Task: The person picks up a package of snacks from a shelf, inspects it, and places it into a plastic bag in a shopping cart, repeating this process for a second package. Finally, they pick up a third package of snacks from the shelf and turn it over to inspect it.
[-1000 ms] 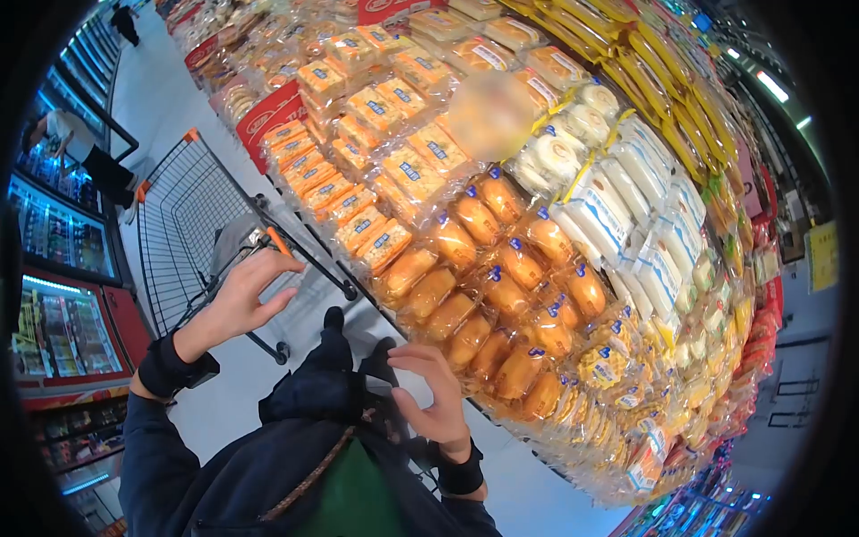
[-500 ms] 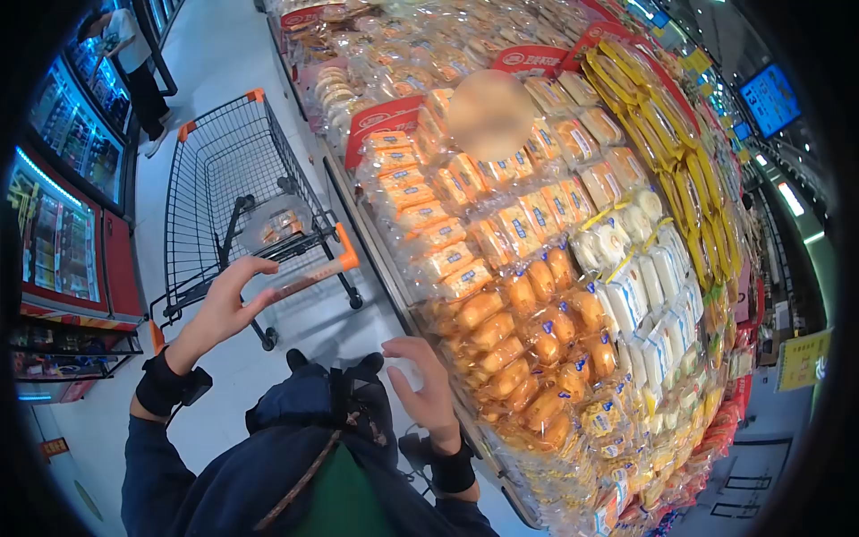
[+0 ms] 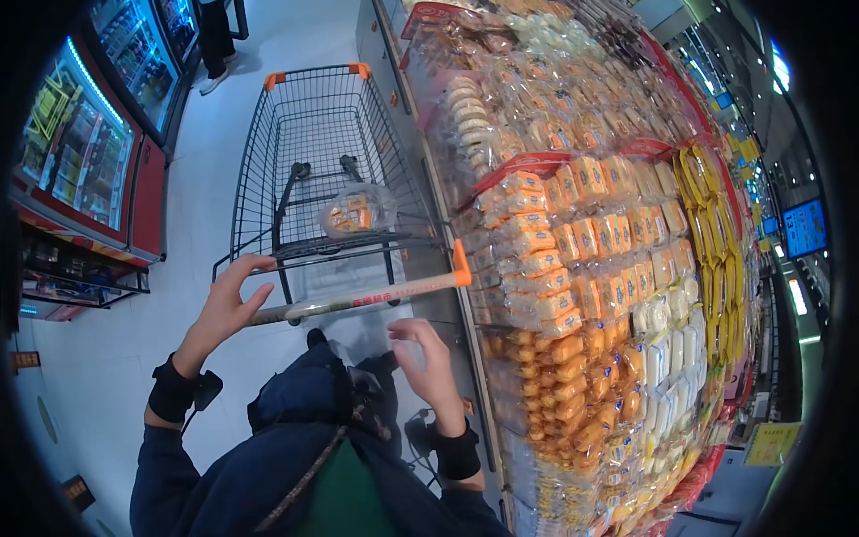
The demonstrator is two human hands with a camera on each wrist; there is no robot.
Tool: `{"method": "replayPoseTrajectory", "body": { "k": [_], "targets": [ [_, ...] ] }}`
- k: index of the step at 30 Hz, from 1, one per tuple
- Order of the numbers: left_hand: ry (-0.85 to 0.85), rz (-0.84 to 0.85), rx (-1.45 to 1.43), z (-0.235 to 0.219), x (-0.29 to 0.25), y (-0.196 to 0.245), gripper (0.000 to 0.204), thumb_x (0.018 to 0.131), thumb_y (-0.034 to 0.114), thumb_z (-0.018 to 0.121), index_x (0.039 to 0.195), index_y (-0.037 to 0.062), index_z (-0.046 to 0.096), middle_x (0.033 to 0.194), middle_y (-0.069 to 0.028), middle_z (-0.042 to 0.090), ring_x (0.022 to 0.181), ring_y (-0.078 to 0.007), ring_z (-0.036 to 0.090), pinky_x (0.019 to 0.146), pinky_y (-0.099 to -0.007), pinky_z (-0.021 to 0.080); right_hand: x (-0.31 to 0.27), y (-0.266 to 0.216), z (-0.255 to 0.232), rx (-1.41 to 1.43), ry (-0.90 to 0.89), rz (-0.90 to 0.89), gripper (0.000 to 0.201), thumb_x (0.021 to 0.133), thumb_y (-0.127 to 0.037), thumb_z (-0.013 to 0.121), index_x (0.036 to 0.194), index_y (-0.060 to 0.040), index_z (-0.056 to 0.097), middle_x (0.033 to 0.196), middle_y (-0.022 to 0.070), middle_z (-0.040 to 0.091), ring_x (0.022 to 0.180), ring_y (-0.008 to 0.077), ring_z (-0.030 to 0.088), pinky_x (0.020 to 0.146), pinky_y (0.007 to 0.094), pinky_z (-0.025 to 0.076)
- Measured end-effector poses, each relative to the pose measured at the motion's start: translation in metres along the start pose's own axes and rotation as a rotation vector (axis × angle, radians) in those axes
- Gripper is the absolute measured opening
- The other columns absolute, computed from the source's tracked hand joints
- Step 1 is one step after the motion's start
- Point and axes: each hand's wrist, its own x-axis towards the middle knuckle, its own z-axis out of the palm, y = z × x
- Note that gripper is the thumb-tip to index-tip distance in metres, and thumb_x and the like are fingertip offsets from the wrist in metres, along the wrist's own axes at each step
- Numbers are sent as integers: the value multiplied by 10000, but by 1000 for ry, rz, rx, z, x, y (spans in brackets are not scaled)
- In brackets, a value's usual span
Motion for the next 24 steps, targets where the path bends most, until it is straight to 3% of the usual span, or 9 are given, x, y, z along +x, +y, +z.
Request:
{"method": "replayPoseTrajectory", "body": {
  "k": [5, 7, 15, 20, 24],
  "targets": [
    [72, -26, -1, -29, -19, -23, 329, 842, 86, 632, 1156, 24, 554, 1050, -114, 616, 984, -259, 606, 876, -344, 469, 31, -4, 41, 30, -82, -22, 233, 848, 47, 555, 1079, 17, 571, 1017, 83, 596, 926, 160, 615, 842, 269, 469],
    [68, -111, -47, -38, -26, -25, 312, 837, 54, 617, 1139, 5, 557, 1055, -126, 616, 1007, -256, 598, 907, -342, 447, 43, -4, 51, 18, -117, -54, 235, 839, 48, 577, 1070, 9, 579, 1003, 81, 607, 900, 153, 613, 829, 269, 474],
    [131, -129, -40, -59, -24, -39, 299, 845, 67, 623, 1133, 13, 564, 1045, -130, 608, 979, -273, 602, 861, -339, 468, 99, -15, 55, -89, -215, -53, 210, 863, -5, 590, 1072, -11, 586, 984, 74, 582, 894, 159, 606, 818, 278, 478],
    [146, -176, -67, -64, -9, -50, 290, 833, 32, 605, 1118, -6, 569, 1080, -127, 612, 1037, -244, 587, 931, -332, 433, 170, -6, 42, -242, -280, -148, 220, 860, -36, 603, 1077, -11, 582, 945, 93, 584, 888, 187, 611, 812, 295, 480],
    [187, -226, -65, -68, 10, -59, 292, 831, 30, 608, 1118, -5, 569, 1069, -132, 609, 1018, -259, 592, 915, -335, 442, 242, 31, 42, -273, -413, -71, 264, 862, -76, 612, 1115, -16, 567, 972, 111, 611, 907, 204, 621, 807, 303, 484]
  ]
}}
